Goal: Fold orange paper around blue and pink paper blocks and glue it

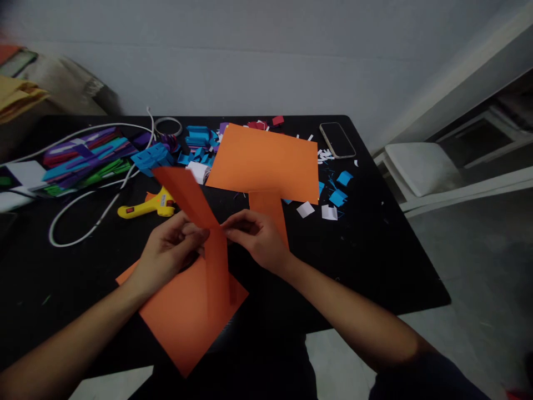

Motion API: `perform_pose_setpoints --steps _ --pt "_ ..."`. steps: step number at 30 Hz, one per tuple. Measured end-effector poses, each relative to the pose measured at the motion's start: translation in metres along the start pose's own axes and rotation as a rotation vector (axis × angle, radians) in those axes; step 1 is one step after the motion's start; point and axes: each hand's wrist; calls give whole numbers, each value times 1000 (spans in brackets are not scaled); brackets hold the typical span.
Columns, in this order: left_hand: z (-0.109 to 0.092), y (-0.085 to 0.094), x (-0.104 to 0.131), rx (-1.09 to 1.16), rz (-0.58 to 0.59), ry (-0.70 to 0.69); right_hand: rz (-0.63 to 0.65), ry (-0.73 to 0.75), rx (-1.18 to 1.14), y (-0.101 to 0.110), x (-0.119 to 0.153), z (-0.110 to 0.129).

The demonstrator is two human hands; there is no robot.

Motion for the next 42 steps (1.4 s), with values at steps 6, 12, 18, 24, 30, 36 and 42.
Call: perform_pose_setpoints --steps 6,12,18,24,30,36,42 --pt "1 1 1 -95 -37 -84 22 -25 -15 0 1 4" --pt "7 3 8 -274 -2 -211 62 -51 101 -1 1 5" --pt "3 3 6 -218 5 -121 64 -52 116 0 1 2" --pt "3 -2 4 -224 62 -115 77 -28 183 -1 4 3" --pt "3 -4 4 -236 99 -161 81 6 270 -1 4 0" --pt "0 0 3 -151 45 -87 87 -34 202 1 2 0" --pt "-3 2 1 -47 -97 38 56 -39 108 -1 3 2"
Point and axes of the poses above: each hand's wrist, its own x-axis away from the middle knuckle, its own y-axis out of the back of the hand, z = x × y, and after that the axes turned 14 degrees about -y, right-handed
